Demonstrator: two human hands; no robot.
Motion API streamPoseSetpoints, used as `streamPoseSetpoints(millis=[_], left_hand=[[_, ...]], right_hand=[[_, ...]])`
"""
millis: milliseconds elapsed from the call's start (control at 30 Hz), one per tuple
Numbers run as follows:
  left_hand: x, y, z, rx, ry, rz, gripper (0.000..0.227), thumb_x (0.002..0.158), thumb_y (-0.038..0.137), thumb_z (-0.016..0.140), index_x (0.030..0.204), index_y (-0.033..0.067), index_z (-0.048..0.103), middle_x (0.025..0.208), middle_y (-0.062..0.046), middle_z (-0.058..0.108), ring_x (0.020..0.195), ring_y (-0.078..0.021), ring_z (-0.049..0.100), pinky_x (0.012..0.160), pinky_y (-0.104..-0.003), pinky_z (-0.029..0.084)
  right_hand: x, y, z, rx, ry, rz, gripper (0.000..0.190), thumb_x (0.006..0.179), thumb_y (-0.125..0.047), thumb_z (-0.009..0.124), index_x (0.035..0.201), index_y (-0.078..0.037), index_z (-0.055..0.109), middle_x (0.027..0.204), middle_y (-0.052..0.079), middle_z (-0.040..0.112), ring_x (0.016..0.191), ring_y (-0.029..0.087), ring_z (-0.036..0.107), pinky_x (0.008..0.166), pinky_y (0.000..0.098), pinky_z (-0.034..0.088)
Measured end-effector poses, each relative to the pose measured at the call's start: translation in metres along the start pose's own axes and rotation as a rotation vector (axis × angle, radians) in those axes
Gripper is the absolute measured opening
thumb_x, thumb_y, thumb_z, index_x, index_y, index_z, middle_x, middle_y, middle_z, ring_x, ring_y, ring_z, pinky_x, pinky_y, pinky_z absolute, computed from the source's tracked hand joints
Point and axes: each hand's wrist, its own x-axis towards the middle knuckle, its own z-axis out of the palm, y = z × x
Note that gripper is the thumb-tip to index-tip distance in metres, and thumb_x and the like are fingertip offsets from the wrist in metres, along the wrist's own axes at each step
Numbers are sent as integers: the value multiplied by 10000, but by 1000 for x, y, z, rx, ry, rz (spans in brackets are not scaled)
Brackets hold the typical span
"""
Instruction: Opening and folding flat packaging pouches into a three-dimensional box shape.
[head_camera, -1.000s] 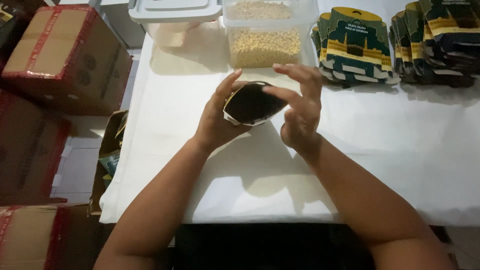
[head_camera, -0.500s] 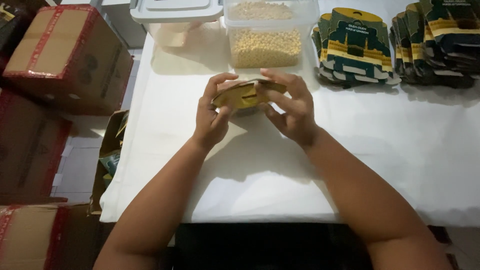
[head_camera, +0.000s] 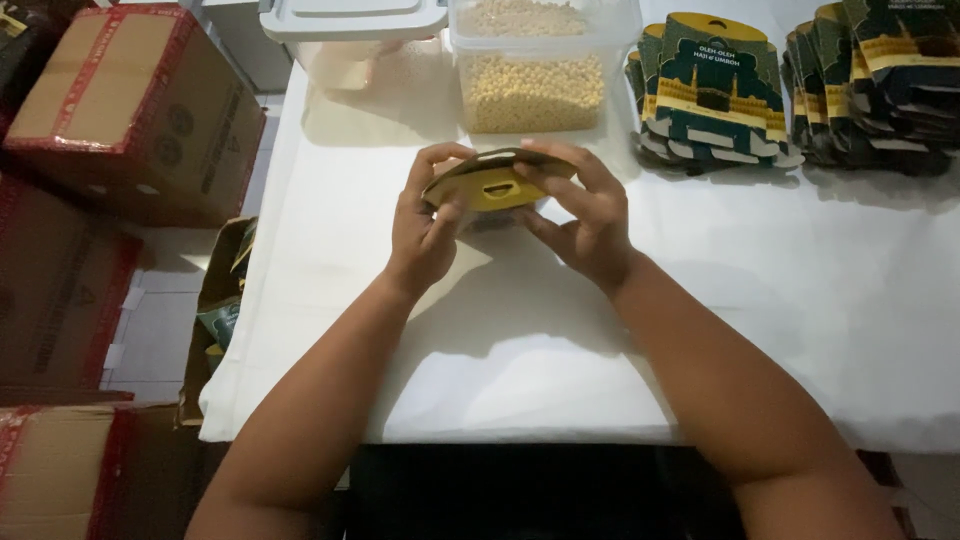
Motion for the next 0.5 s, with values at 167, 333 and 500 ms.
streamPoseSetpoints(millis=[167, 333, 500], left_hand=[[6, 18, 9, 50, 30, 200, 356, 1113, 323, 435, 1410, 141, 364, 1316, -139, 616, 1206, -283, 660, 1009, -436, 557], [7, 13, 4, 200, 78, 304, 328, 1108, 368, 449, 1311, 111, 419, 1292, -79, 585, 1227, -251, 635, 1005, -377, 551], [12, 14, 1, 126, 42, 325, 441, 1070, 521, 440, 903, 117, 497, 1198, -146, 628, 1166, -306, 637, 960, -393, 539]], right_hand=[[-5, 6, 4, 42, 14, -9, 424, 940, -165, 816, 1301, -54, 622, 1272, 204, 649, 1149, 426, 673, 964, 538, 556], [-1, 2, 4, 51, 34, 14, 612, 964, -205, 819, 1428, -51, 451, 1327, 213, 640, 1210, 422, 660, 1013, 537, 540], [-7, 14, -1, -30, 7, -23, 427, 870, -279, 883, 1038, -68, 552, 1292, 205, 628, 1185, 423, 639, 980, 518, 536]])
